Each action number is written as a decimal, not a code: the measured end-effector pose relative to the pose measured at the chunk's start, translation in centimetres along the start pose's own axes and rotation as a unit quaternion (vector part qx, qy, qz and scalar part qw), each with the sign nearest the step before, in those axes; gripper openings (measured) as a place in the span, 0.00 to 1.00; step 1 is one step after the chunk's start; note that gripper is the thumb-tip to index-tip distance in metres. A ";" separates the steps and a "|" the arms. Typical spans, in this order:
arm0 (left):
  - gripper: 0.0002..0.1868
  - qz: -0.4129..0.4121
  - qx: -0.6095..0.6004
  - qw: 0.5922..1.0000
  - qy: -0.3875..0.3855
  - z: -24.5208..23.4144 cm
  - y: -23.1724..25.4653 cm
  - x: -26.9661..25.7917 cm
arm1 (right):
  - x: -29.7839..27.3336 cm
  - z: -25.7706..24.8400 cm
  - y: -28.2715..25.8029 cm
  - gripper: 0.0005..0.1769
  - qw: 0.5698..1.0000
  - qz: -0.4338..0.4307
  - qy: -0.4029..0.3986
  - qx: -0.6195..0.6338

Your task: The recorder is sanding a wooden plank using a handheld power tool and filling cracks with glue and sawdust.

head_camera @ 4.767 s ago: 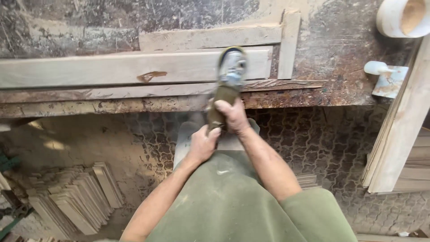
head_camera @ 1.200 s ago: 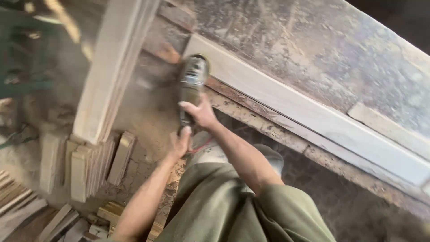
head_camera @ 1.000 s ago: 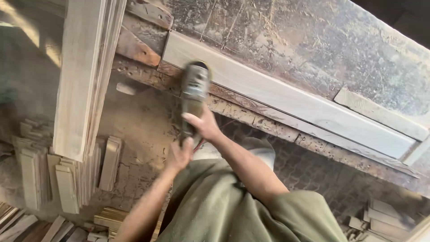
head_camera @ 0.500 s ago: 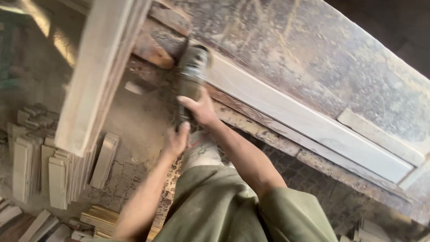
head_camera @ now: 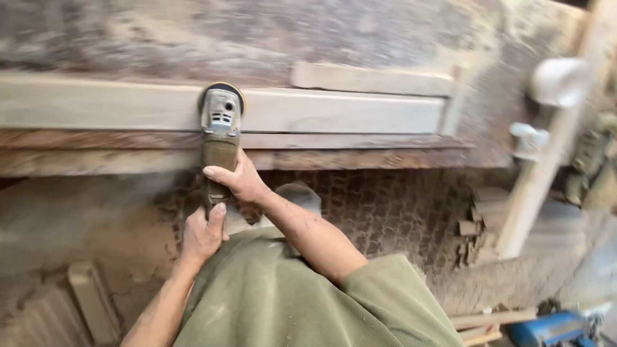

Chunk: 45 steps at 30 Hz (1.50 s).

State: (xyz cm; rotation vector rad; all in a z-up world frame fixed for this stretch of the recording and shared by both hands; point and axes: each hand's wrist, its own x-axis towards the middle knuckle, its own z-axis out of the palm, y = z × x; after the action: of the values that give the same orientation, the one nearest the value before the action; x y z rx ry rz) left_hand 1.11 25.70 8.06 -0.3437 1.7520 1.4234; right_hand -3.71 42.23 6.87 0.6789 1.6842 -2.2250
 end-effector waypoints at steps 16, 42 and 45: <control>0.36 0.087 0.222 0.934 -0.266 27.0 15.0 2.0 | -13.2 -29.8 -8.8 0.30 0.964 -0.038 0.181 0.192; 0.35 0.161 -0.346 0.902 0.203 -23.2 -12.7 -5.8 | 1.4 28.0 4.4 0.52 0.855 0.129 -0.236 -0.443; 0.38 0.219 -0.439 0.847 0.206 -23.3 -6.6 -8.1 | -1.0 26.1 2.9 0.57 0.811 0.085 -0.354 -0.458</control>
State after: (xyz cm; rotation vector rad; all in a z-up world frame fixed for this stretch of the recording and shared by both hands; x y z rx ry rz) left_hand 0.55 0.27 9.82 -0.8132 1.4159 2.6273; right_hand -6.76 16.43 10.63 -0.2290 1.8367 -1.0395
